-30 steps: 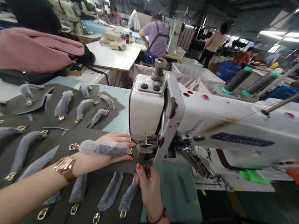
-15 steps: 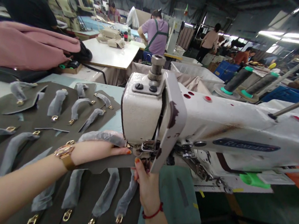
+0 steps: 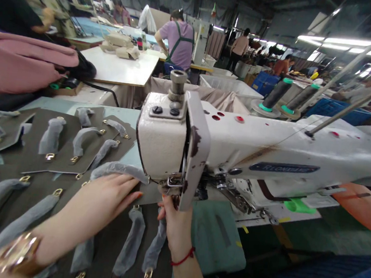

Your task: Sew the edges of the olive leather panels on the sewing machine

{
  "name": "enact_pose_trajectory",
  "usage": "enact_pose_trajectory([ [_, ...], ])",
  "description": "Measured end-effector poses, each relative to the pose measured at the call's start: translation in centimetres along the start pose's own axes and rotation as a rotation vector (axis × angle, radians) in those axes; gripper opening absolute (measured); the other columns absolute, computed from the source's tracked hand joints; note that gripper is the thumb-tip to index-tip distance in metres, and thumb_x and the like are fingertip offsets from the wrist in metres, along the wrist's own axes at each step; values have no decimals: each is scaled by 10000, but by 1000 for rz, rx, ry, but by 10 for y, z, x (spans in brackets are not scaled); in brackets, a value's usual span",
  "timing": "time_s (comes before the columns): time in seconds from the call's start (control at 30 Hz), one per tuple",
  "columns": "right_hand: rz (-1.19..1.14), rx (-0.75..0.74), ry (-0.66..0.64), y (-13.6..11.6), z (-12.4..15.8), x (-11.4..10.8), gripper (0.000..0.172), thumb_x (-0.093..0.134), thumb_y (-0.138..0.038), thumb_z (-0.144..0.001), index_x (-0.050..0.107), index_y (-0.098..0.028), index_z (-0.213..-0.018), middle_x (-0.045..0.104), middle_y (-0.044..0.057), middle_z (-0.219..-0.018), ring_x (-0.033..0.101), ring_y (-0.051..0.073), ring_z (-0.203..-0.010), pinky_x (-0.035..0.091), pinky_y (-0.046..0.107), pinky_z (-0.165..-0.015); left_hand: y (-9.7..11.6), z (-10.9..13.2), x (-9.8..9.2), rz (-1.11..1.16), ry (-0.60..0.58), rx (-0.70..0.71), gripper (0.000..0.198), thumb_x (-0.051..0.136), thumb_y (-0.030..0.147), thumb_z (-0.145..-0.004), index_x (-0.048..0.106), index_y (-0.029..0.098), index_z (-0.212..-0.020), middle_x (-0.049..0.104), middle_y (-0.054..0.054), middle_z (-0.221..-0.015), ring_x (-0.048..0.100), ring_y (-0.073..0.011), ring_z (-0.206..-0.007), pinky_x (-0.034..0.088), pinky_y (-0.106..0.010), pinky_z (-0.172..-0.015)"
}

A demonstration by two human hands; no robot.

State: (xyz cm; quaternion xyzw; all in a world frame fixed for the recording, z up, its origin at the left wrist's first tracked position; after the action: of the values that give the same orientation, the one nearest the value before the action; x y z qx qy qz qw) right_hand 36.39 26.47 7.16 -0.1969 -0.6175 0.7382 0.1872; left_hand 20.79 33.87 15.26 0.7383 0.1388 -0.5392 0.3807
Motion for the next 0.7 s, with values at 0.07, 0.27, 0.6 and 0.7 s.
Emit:
enact_pose_trajectory([
  [0.07, 23, 5, -7, 0, 0, 0, 481, 569, -405, -849, 518, -200, -416, 563, 20, -413, 657, 187, -616, 488, 272, -677, 11, 31, 9, 131, 68, -21, 205, 547, 398, -850, 676, 240, -837, 668, -70, -914, 608, -245, -850, 471, -342, -767],
  [0.27, -14, -32, -1, -8, 1, 0, 405, 586, -446, -834, 569, -191, -520, 554, -7, -421, 615, 162, -534, 469, 245, -601, 9, 55, 117, 1542, 24, -683, 363, 633, 524, -773, 635, 183, -898, 541, -2, -718, 311, -55, -463, 236, -147, -371],
  [0.6, 100, -84, -62, -10, 0, 2, 478, 522, -447, -882, 486, -188, -481, 509, -19, -450, 483, 117, -468, 367, 244, -554, 6, 15, 121, 1520, 44, -779, 547, 736, 581, -629, 454, 145, -456, 281, 78, -444, 182, -48, -467, 180, -198, -434],
  [0.7, 76, -86, -129, -8, 7, 0, 445, 494, -475, -898, 561, -175, -576, 522, -19, -498, 498, 117, -514, 368, 239, -574, 2, 16, 117, 1422, 33, -780, 553, 721, 614, -605, 448, 156, -460, 289, 76, -460, 204, -51, -456, 175, -212, -435],
])
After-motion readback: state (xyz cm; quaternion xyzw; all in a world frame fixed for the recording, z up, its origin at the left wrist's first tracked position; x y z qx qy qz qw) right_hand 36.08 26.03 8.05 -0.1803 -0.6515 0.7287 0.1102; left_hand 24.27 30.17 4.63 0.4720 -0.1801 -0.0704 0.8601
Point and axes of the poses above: each hand's wrist, its own z-axis away from the middle knuckle, its own x-axis out of the palm, y = z × x, the point moved 10 cm from there along -z, towards the middle knuckle
